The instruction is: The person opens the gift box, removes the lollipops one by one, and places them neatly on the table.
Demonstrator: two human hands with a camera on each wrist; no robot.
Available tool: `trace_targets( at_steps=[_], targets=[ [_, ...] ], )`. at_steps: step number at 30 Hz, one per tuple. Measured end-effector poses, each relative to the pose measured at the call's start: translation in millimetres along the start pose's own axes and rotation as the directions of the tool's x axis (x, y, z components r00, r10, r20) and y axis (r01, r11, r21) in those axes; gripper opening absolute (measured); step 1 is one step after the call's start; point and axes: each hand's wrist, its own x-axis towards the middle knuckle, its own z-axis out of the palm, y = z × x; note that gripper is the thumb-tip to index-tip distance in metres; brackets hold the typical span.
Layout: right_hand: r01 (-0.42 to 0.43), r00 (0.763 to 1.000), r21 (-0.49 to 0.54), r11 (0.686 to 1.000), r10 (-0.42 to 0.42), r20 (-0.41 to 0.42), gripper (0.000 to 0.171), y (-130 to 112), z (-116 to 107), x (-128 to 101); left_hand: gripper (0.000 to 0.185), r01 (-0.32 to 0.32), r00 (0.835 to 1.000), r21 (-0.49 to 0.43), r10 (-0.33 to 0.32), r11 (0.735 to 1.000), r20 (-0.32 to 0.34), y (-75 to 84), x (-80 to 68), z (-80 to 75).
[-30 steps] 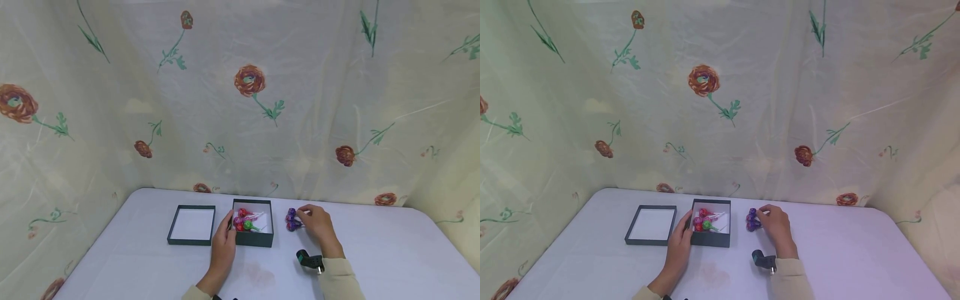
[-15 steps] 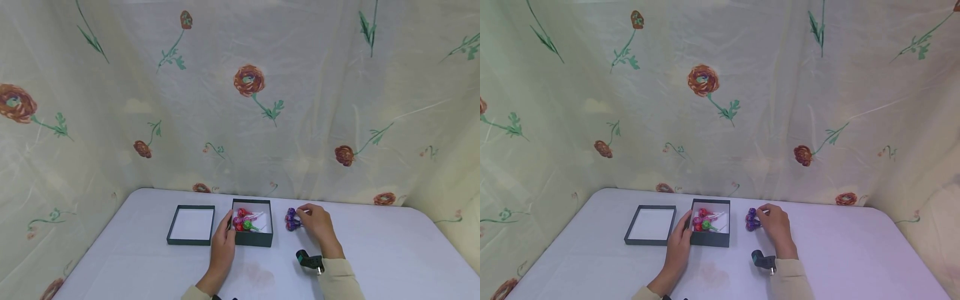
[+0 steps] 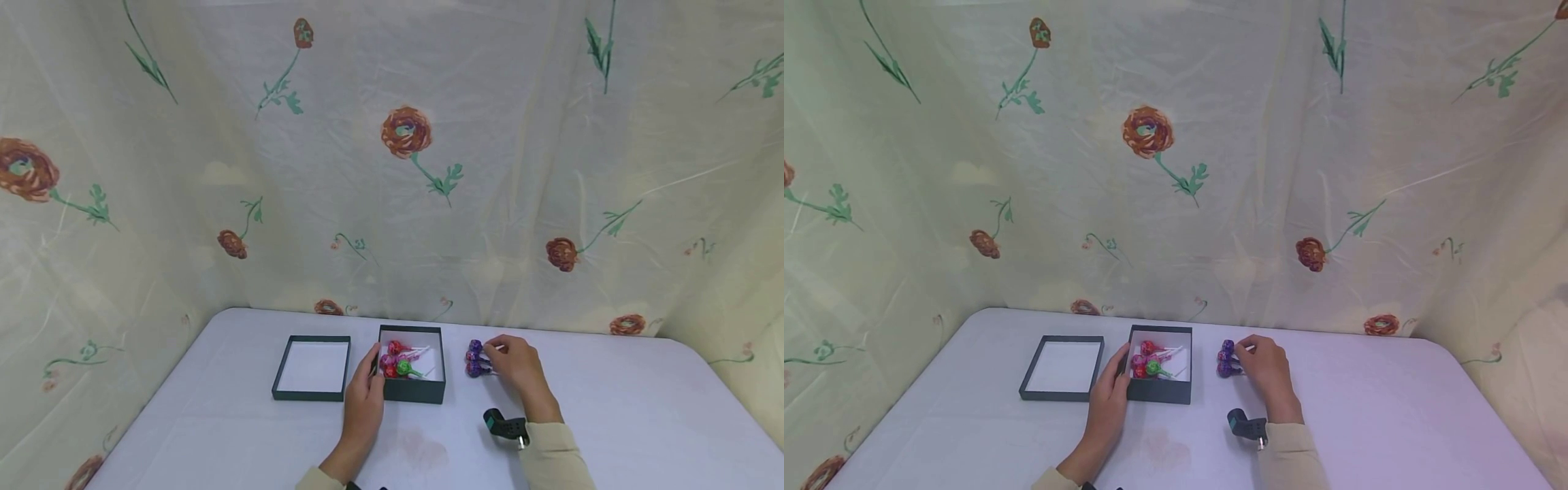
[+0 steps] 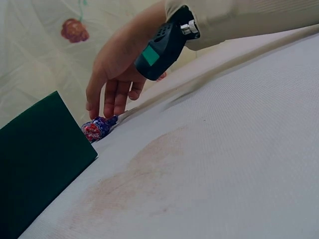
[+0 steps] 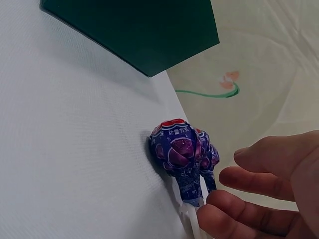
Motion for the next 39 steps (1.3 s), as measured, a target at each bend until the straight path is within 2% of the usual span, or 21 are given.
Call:
trace_targets(
  at_steps=[9,14,20,25,32,39],
  targets=[
    [0.027,1.000,-0.003,1.000,-0.027,-0.013,0.029,-6,-4,-1,0.051,-0.016,1.000,-0.018,0.016,1.000,0.009,-0.1,1.3,-0.2],
    [0.097,0.995,0.019,0.995,-0.097,-0.031,0.027,-17,-8,-3,0.051,-0.021,1.000,-0.023,0.021,1.000,0.015,0.6,1.9,-0.5],
    [0.157,0.988,0.082,0.984,-0.157,-0.012,0.027,-36,-6,-9,0.051,-0.029,0.999,-0.023,0.029,0.999,0.017,1.2,2.0,-0.8],
    [0.223,0.975,0.102,0.969,-0.222,-0.021,0.025,-50,-3,-15,0.051,-0.027,0.999,-0.029,0.028,0.999,0.022,1.8,1.2,-1.0],
    [0.274,0.961,0.133,0.952,-0.277,0.002,0.022,-67,5,-24,0.051,-0.026,0.999,-0.022,0.026,0.999,0.018,2.5,0.5,-1.3],
    [0.347,0.934,0.156,0.925,-0.356,0.032,0.021,-78,13,-29,0.050,-0.008,1.000,-0.012,0.008,1.000,0.010,0.6,-0.4,-1.0]
  ],
)
